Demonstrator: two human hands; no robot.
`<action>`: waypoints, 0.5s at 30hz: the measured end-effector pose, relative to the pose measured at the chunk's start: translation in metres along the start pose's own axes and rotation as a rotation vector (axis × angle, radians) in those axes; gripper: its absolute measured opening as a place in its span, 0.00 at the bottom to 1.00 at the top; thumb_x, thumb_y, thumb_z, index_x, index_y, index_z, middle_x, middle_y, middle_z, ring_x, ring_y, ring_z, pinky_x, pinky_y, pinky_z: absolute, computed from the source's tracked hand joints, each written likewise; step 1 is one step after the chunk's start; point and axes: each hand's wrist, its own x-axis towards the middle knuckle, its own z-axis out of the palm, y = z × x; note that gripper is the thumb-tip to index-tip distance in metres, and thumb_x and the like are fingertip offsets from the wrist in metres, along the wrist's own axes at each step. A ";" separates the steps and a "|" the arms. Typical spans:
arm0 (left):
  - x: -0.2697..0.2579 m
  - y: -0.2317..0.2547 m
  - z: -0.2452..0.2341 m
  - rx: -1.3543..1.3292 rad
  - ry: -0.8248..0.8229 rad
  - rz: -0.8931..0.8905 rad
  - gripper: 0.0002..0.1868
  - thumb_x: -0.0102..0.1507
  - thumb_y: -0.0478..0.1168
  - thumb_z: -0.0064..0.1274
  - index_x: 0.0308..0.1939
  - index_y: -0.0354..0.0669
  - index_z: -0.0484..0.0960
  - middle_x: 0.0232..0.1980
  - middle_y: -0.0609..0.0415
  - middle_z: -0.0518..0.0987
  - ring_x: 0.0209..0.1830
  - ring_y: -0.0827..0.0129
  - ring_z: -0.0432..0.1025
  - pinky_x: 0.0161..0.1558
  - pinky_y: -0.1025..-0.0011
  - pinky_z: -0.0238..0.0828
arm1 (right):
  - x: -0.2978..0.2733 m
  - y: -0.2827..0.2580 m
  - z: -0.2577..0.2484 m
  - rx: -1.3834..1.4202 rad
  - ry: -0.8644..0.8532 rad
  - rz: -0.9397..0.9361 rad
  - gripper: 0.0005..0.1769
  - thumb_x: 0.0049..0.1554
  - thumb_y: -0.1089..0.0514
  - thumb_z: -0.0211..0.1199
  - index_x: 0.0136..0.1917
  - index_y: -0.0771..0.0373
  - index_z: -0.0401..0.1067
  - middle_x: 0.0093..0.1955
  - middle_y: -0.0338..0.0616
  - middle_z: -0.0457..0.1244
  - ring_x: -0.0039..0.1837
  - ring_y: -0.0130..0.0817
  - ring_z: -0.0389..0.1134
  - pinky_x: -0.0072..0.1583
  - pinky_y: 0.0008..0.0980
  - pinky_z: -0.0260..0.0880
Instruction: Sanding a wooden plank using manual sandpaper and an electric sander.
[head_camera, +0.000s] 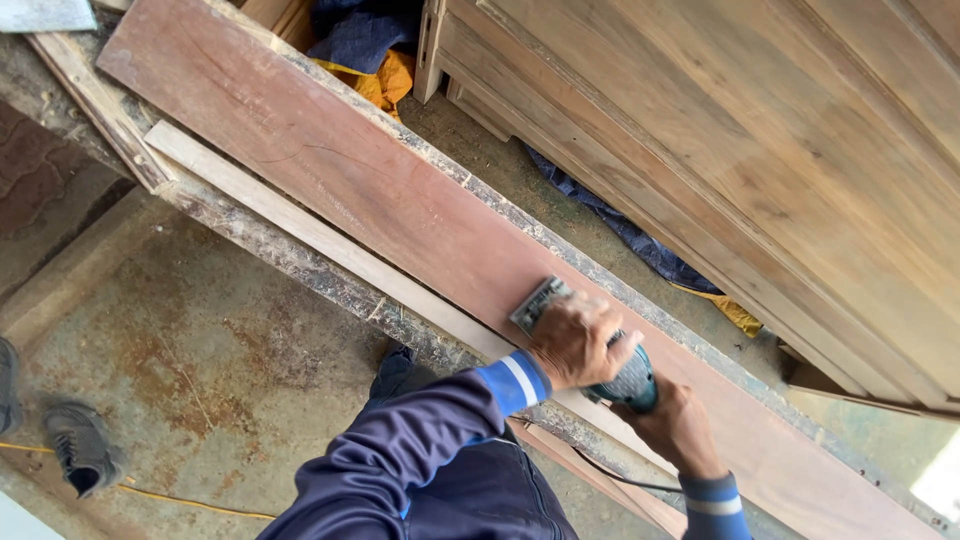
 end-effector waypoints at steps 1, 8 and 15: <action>-0.003 0.003 0.001 -0.001 0.007 -0.008 0.22 0.68 0.53 0.50 0.29 0.40 0.82 0.29 0.45 0.80 0.28 0.58 0.75 0.35 0.58 0.73 | -0.004 -0.003 -0.005 -0.008 -0.006 -0.005 0.26 0.43 0.44 0.78 0.48 0.61 0.76 0.36 0.45 0.74 0.32 0.38 0.76 0.41 0.38 0.79; -0.010 -0.010 -0.019 -0.018 0.076 0.000 0.21 0.66 0.53 0.51 0.29 0.40 0.81 0.31 0.43 0.80 0.32 0.53 0.75 0.38 0.56 0.74 | -0.002 -0.039 -0.010 0.048 0.045 0.012 0.26 0.40 0.48 0.78 0.50 0.60 0.78 0.36 0.49 0.74 0.35 0.42 0.77 0.43 0.41 0.78; -0.013 -0.066 -0.093 0.014 0.065 -0.020 0.18 0.68 0.46 0.51 0.26 0.43 0.81 0.25 0.50 0.79 0.23 0.62 0.74 0.34 0.59 0.73 | 0.025 -0.138 -0.009 -0.015 0.169 -0.196 0.25 0.42 0.46 0.77 0.47 0.62 0.75 0.35 0.56 0.70 0.39 0.53 0.74 0.43 0.48 0.74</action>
